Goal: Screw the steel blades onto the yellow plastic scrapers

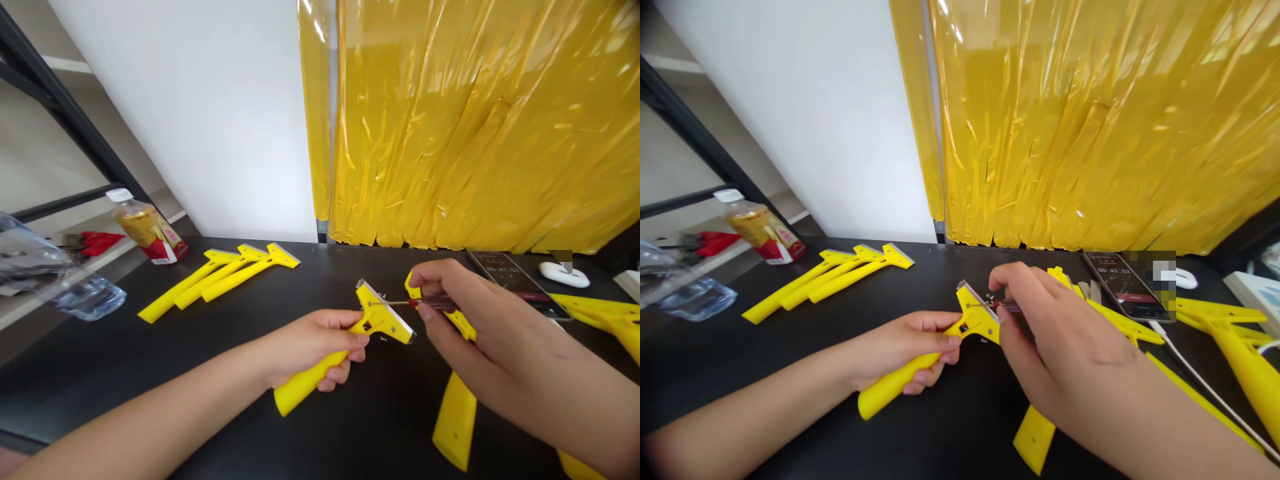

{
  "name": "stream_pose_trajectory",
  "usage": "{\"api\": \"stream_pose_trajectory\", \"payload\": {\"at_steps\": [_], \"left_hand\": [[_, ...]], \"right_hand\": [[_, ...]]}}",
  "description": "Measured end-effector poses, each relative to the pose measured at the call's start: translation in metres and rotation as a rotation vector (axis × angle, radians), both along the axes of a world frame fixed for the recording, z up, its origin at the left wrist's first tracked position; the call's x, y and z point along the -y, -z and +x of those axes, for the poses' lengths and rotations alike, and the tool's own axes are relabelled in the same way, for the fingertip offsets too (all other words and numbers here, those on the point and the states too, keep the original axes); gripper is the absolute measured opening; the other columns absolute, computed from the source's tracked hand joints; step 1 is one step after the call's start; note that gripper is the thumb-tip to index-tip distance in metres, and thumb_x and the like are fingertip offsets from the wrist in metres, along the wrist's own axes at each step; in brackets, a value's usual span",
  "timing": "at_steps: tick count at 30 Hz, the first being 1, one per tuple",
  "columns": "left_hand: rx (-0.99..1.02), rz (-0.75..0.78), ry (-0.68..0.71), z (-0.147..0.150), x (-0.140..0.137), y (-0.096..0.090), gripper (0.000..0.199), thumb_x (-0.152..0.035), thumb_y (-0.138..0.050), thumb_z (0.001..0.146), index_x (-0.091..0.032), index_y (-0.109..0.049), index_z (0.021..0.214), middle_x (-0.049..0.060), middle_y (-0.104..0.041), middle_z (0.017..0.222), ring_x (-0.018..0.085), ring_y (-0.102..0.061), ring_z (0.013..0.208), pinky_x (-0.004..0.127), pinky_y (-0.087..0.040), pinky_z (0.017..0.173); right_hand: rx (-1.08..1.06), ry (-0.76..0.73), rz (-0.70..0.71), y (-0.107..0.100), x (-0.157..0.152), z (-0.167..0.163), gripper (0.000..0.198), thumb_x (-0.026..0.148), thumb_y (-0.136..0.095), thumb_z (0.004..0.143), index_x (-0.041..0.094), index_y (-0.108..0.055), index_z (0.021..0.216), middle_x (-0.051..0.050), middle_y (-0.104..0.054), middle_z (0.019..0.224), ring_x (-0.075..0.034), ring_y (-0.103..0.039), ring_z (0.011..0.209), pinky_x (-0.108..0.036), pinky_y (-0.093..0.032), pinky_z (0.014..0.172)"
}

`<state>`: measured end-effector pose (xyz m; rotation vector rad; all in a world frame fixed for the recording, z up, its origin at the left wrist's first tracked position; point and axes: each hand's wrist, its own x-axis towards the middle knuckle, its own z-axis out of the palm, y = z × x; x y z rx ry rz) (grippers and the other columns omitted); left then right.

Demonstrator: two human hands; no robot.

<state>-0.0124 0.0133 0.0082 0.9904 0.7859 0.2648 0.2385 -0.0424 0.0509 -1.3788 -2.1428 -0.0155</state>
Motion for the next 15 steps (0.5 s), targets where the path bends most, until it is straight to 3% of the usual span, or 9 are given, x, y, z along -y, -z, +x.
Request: {"api": "stream_pose_trajectory", "payload": {"at_steps": [3,7,10,13,15], "left_hand": [[-0.002,-0.016,-0.006,-0.001,-0.001,-0.001,0.027,-0.037,-0.080,0.093,-0.023,-0.060,0.107,-0.003,-0.055,0.086,0.005,-0.044,0.050,0.017,-0.034,0.043],[0.028,-0.027,-0.015,-0.004,-0.003,0.001,0.024,-0.038,-0.077,0.097,-0.024,-0.058,0.104,-0.003,-0.054,0.086,0.004,-0.042,0.050,0.017,-0.032,0.044],[0.043,-0.031,-0.002,-0.004,-0.003,0.001,0.026,-0.039,-0.078,0.096,-0.024,-0.058,0.101,-0.003,-0.053,0.086,0.004,-0.042,0.051,0.016,-0.032,0.044],[0.034,-0.046,-0.009,-0.004,-0.003,0.001,0.030,-0.041,-0.081,0.094,-0.024,-0.058,0.103,-0.004,-0.053,0.086,0.004,-0.042,0.051,0.016,-0.032,0.044],[0.033,-0.056,-0.015,-0.004,-0.003,0.001,0.031,-0.041,-0.082,0.093,-0.024,-0.058,0.103,-0.004,-0.053,0.086,0.004,-0.042,0.051,0.016,-0.032,0.044]], "right_hand": [[0.038,-0.004,-0.010,-0.006,-0.008,-0.005,0.014,0.033,-0.045,0.109,0.026,-0.057,0.112,-0.002,-0.072,0.083,-0.021,-0.070,0.062,-0.034,-0.050,0.057],[0.085,-0.040,0.057,-0.012,-0.022,-0.010,0.018,0.027,-0.047,0.106,0.025,-0.055,0.122,-0.006,-0.075,0.098,-0.022,-0.074,0.078,-0.034,-0.052,0.067],[0.122,-0.024,0.036,-0.015,-0.030,-0.013,0.017,0.032,-0.044,0.109,0.024,-0.055,0.119,-0.003,-0.072,0.086,-0.020,-0.068,0.065,-0.034,-0.049,0.061],[0.096,-0.048,0.081,-0.015,-0.034,-0.016,0.022,0.028,-0.044,0.107,0.023,-0.055,0.126,-0.008,-0.075,0.108,-0.024,-0.075,0.089,-0.038,-0.056,0.079],[0.112,-0.030,0.097,-0.015,-0.035,-0.017,0.025,0.031,-0.043,0.108,0.021,-0.056,0.127,-0.010,-0.076,0.106,-0.025,-0.075,0.085,-0.039,-0.056,0.076]]}}
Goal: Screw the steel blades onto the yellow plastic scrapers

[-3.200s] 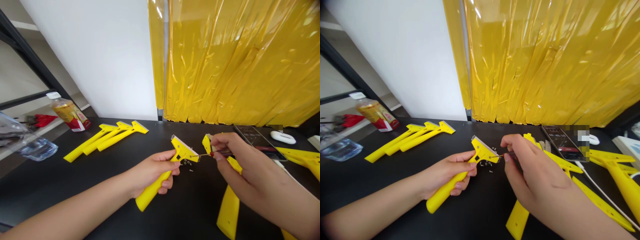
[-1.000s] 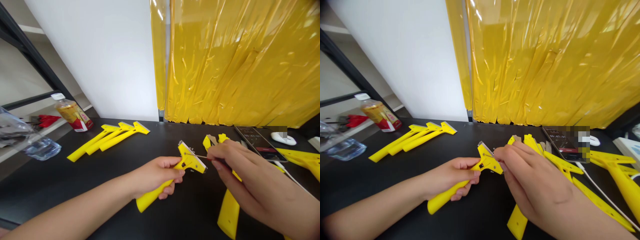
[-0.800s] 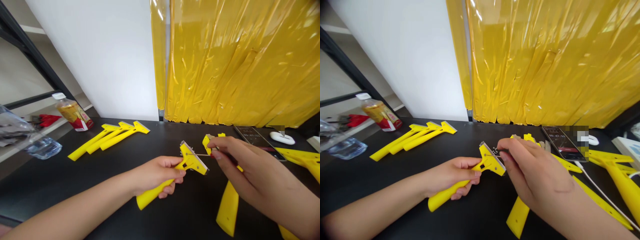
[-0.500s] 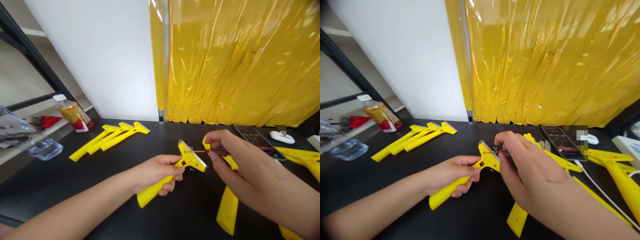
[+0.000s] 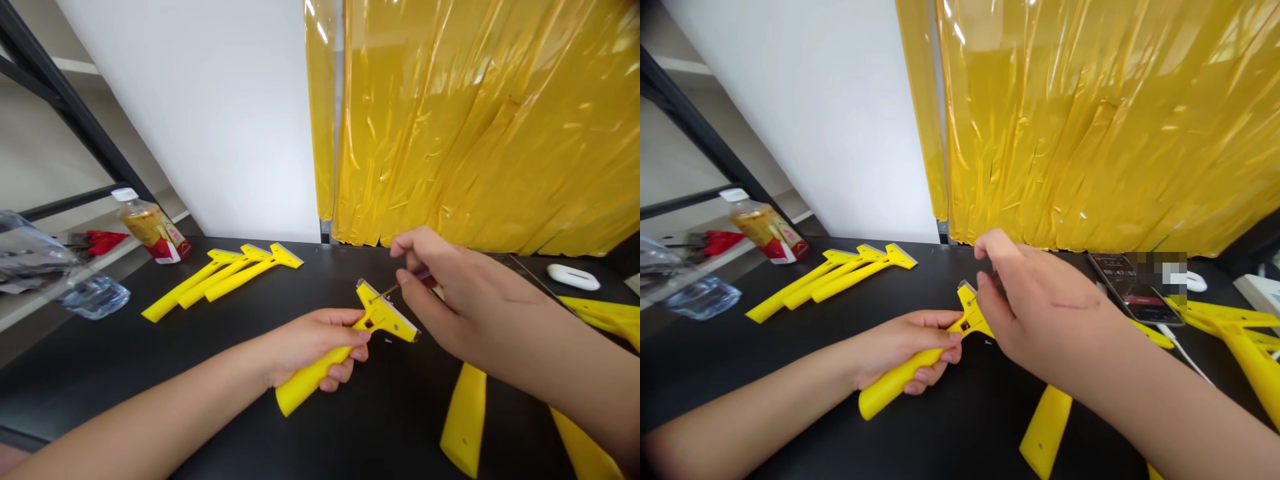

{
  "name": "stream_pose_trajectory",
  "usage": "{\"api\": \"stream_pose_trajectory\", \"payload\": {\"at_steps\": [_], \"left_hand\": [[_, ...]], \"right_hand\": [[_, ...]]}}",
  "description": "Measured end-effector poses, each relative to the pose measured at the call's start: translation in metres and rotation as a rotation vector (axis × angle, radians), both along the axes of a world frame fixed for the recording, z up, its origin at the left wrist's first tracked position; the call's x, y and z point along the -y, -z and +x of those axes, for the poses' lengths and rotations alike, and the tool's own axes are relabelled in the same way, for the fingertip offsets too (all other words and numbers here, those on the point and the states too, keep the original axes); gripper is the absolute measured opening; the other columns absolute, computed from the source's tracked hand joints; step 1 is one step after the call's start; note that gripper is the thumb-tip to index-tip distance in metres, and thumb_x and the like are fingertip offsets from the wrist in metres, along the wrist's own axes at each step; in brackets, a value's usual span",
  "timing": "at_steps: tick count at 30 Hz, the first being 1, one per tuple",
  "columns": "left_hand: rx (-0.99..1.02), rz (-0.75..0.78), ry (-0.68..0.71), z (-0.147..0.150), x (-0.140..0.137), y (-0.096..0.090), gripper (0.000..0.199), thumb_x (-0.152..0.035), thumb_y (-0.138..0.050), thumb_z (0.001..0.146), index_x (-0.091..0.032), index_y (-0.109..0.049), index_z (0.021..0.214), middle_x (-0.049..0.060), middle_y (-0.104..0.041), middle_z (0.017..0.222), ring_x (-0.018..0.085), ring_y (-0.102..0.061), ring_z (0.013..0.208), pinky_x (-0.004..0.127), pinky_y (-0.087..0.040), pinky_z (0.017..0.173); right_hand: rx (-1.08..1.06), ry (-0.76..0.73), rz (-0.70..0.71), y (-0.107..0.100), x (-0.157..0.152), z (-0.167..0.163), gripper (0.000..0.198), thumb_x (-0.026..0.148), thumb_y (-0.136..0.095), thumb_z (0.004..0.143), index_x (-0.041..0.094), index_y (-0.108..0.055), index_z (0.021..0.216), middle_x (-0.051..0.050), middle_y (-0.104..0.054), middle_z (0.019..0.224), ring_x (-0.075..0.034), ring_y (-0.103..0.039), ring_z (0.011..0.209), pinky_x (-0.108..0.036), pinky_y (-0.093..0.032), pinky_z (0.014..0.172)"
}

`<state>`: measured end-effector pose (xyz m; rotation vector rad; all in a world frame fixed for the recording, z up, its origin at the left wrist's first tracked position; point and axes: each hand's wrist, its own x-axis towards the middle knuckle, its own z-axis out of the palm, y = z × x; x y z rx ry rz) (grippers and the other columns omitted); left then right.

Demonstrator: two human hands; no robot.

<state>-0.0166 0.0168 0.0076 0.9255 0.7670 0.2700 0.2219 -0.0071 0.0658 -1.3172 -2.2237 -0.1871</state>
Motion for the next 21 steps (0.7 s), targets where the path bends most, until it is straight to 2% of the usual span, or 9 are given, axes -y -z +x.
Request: {"api": "stream_pose_trajectory", "payload": {"at_steps": [2,6,9,13,16,19,21], "left_hand": [[0.003,-0.003,0.000,0.0001,-0.0005,-0.0002,0.030,-0.041,-0.081,0.094,-0.024,-0.058,0.102,-0.003,-0.053,0.087,0.004,-0.042,0.051,0.016,-0.032,0.044],[0.005,-0.009,0.003,0.0001,-0.0014,0.0002,0.028,-0.040,-0.079,0.095,-0.023,-0.058,0.101,-0.003,-0.053,0.087,0.004,-0.042,0.051,0.016,-0.033,0.044],[0.003,-0.003,-0.007,0.0001,-0.0015,0.0007,0.026,-0.039,-0.079,0.096,-0.023,-0.059,0.103,-0.003,-0.054,0.086,0.004,-0.042,0.051,0.016,-0.033,0.045],[0.019,-0.006,-0.001,-0.0003,-0.0019,0.0010,0.025,-0.037,-0.078,0.097,-0.023,-0.058,0.105,-0.003,-0.053,0.086,0.004,-0.042,0.051,0.016,-0.034,0.046],[0.024,-0.003,0.012,-0.0005,-0.0024,0.0009,0.022,-0.034,-0.075,0.099,-0.023,-0.058,0.106,-0.003,-0.053,0.086,0.004,-0.043,0.051,0.016,-0.035,0.045],[0.023,-0.006,0.011,-0.0004,-0.0026,0.0005,0.018,-0.032,-0.072,0.101,-0.023,-0.057,0.106,-0.003,-0.052,0.086,0.004,-0.042,0.052,0.016,-0.034,0.045],[0.026,-0.003,0.021,-0.0006,-0.0026,0.0004,0.017,-0.031,-0.071,0.102,-0.024,-0.056,0.107,-0.003,-0.052,0.086,0.004,-0.042,0.052,0.016,-0.034,0.045]], "right_hand": [[0.029,0.019,-0.013,-0.0001,0.0002,-0.0007,0.026,0.033,-0.041,0.109,0.020,-0.058,0.124,-0.008,-0.076,0.093,-0.025,-0.072,0.069,-0.038,-0.053,0.066],[0.002,-0.040,0.026,-0.0024,0.0028,-0.0026,0.032,0.031,-0.041,0.108,0.018,-0.057,0.133,-0.012,-0.078,0.103,-0.027,-0.075,0.083,-0.040,-0.056,0.075],[0.026,0.026,-0.008,-0.0036,0.0013,-0.0049,0.033,0.037,-0.042,0.109,0.020,-0.060,0.131,-0.008,-0.076,0.087,-0.024,-0.070,0.065,-0.037,-0.051,0.064],[-0.024,0.034,-0.041,-0.0021,-0.0045,-0.0071,0.042,0.035,-0.045,0.109,0.022,-0.056,0.147,-0.012,-0.078,0.107,-0.027,-0.075,0.085,-0.040,-0.056,0.079],[-0.008,0.061,-0.099,-0.0015,-0.0057,-0.0075,0.037,0.039,-0.044,0.110,0.023,-0.061,0.138,-0.009,-0.077,0.093,-0.027,-0.075,0.077,-0.038,-0.054,0.071],[-0.039,0.025,-0.105,-0.0024,-0.0037,-0.0064,0.034,0.031,-0.047,0.106,0.023,-0.060,0.136,-0.010,-0.078,0.104,-0.027,-0.076,0.088,-0.037,-0.054,0.076],[-0.053,0.032,-0.124,-0.0040,-0.0027,-0.0047,0.032,0.033,-0.049,0.106,0.023,-0.060,0.135,-0.009,-0.078,0.101,-0.026,-0.075,0.085,-0.036,-0.053,0.074]]}}
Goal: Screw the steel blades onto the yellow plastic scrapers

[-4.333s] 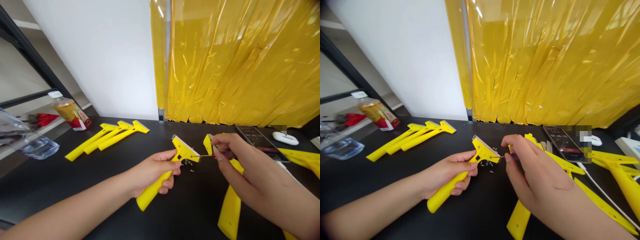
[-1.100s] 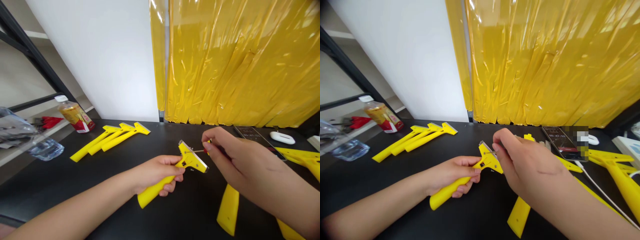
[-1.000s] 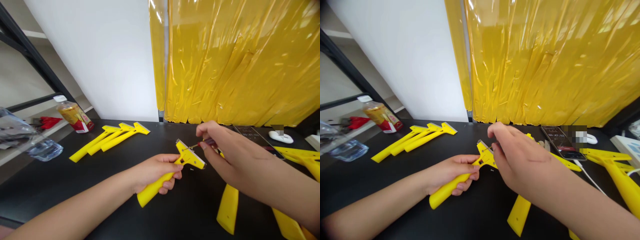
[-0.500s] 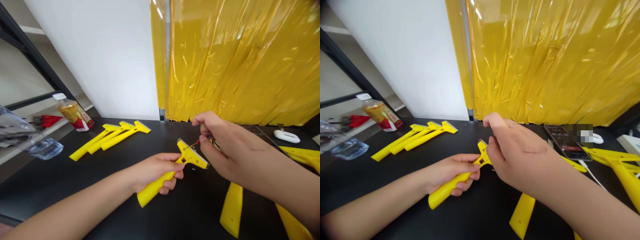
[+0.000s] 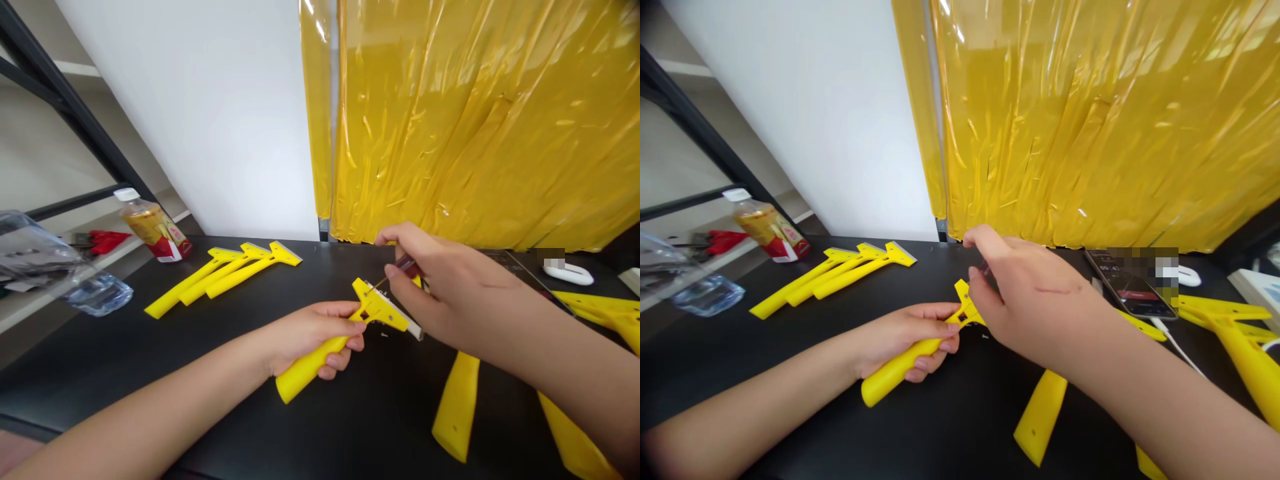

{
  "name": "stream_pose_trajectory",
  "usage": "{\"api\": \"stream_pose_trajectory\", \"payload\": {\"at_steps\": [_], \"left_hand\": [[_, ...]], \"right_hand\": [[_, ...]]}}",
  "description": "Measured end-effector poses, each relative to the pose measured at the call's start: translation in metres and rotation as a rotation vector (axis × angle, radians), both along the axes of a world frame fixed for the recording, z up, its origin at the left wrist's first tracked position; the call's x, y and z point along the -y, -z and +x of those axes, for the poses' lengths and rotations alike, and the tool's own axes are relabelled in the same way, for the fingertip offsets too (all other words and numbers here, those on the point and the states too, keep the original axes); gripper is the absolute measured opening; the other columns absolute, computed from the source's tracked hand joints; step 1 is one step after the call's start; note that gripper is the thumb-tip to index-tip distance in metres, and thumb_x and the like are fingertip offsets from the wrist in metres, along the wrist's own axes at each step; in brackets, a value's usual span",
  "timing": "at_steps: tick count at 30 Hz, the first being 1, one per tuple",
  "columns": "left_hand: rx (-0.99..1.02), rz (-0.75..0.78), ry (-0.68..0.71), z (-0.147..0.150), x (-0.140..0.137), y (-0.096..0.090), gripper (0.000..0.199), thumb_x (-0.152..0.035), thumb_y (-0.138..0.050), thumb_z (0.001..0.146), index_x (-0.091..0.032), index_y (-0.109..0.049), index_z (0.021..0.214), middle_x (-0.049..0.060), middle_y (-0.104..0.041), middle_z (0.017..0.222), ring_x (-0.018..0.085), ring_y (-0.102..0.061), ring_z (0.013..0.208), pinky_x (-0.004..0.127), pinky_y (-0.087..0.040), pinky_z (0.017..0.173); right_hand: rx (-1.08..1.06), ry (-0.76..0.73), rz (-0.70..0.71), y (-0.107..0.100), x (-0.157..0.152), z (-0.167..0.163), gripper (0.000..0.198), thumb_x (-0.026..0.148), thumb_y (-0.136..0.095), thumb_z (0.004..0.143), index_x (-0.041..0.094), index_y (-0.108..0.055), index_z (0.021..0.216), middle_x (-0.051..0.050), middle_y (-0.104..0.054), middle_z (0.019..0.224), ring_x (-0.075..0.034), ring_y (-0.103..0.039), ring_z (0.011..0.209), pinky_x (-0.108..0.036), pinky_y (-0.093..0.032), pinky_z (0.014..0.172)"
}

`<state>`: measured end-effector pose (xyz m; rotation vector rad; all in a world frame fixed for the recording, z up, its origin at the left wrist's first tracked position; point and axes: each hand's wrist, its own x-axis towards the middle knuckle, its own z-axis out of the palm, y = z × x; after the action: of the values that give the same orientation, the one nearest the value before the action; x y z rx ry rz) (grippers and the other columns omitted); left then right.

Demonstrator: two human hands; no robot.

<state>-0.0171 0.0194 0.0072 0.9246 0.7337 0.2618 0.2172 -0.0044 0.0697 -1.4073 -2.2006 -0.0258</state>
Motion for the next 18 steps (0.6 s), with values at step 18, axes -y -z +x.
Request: {"api": "stream_pose_trajectory", "payload": {"at_steps": [18], "left_hand": [[0.041,-0.011,-0.002,-0.004,-0.001,0.004,0.023,-0.033,-0.076,0.098,-0.025,-0.059,0.111,-0.004,-0.052,0.085,0.004,-0.042,0.052,0.016,-0.034,0.047]], "right_hand": [[-0.098,0.091,-0.098,0.004,-0.002,0.018,0.015,0.036,-0.048,0.106,0.026,-0.059,0.104,-0.001,-0.066,0.087,-0.018,-0.060,0.073,-0.034,-0.045,0.068]]}}
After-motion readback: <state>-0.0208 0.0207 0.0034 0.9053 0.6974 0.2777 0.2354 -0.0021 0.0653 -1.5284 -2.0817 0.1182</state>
